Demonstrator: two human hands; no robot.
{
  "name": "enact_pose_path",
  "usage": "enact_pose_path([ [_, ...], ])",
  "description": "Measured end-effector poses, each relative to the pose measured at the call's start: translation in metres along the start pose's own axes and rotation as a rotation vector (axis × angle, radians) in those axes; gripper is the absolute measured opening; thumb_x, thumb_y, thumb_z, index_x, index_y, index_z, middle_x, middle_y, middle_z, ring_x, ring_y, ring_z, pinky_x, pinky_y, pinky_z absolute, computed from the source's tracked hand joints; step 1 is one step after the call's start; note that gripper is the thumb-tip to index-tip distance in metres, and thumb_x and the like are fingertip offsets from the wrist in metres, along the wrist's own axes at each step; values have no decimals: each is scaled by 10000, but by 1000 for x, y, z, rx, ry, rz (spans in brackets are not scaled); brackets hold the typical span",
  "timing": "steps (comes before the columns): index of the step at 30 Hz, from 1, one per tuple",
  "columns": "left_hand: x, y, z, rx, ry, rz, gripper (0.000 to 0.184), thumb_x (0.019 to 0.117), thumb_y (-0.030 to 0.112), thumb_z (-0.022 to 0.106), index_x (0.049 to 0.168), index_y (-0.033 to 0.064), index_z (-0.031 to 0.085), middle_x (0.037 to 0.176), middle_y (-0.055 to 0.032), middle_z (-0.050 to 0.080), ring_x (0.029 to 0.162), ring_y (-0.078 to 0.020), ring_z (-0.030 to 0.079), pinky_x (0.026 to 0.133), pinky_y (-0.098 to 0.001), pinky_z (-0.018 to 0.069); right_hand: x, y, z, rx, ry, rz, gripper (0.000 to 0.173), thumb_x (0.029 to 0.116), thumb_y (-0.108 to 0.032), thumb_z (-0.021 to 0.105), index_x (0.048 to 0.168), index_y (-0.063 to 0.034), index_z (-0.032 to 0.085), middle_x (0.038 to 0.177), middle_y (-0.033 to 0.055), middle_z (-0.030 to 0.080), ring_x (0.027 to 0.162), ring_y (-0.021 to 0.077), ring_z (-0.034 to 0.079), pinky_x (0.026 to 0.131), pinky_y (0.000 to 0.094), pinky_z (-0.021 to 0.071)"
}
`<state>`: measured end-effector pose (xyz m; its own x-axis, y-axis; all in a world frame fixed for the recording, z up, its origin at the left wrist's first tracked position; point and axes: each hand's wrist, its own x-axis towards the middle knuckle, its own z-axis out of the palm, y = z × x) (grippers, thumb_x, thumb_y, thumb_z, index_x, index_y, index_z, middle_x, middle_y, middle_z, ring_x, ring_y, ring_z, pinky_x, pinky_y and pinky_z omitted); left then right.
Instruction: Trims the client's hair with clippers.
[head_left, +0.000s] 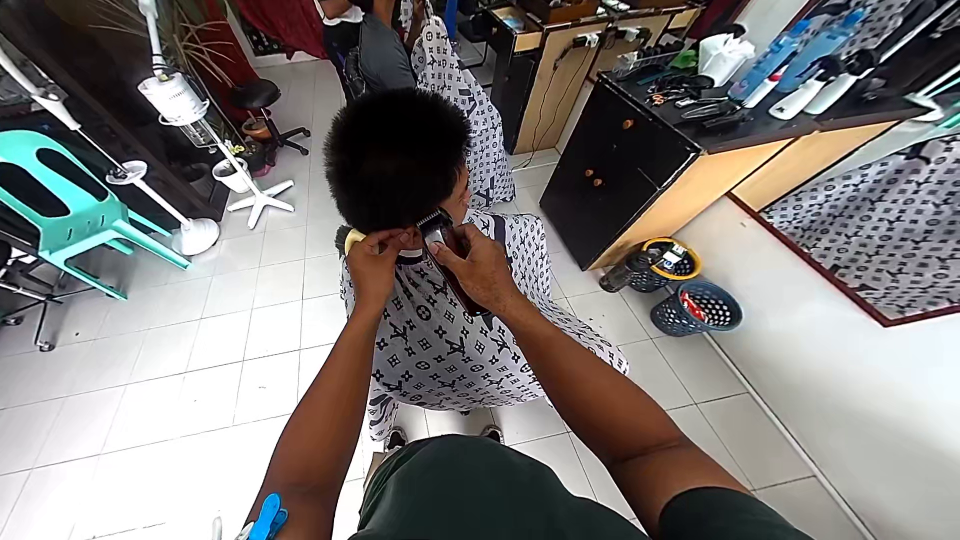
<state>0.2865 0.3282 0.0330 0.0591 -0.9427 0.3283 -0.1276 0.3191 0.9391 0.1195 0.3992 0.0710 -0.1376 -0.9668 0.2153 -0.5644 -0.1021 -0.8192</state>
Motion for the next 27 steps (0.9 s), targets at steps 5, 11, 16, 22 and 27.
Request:
enact_pose_path([
  [5,1,0,-1,20,12,0,116,882,83,793,977,24,761,887,-11,738,810,-12,646,810,-225,524,-2,-1,-1,-24,-2,48,442,984,-435,672,1104,-14,610,771,128,612,634,246,598,578,440,502],
  [11,1,0,-1,11,0,-5,110,890,71,778,985,18,759,903,-21,752,835,-9,668,823,-223,538,2,-3,5,-22,28,-55,446,971,-389,699,1148,14,630,857,144,666,752,260,649,693,459,536],
  [16,2,1,-3,46,-4,-3,115,891,89,782,986,28,762,901,-12,741,830,-12,653,823,-232,527,-6,-6,0,-30,6,48,446,991,-436,662,1127,-14,608,787,132,616,638,250,599,572,441,504],
  [22,2,-1,-2,7,-8,2,121,886,72,783,993,20,761,904,-15,749,832,-6,660,821,-217,533,-4,-3,4,-19,23,-29,441,980,-415,680,1121,-2,620,795,127,631,669,245,618,606,441,519],
  [27,3,0,-2,-11,-25,15,122,890,53,771,1000,5,751,904,-19,746,831,-8,666,829,-215,543,0,-2,6,52,22,-16,435,993,-400,666,1133,8,614,804,129,638,675,234,626,623,428,528],
])
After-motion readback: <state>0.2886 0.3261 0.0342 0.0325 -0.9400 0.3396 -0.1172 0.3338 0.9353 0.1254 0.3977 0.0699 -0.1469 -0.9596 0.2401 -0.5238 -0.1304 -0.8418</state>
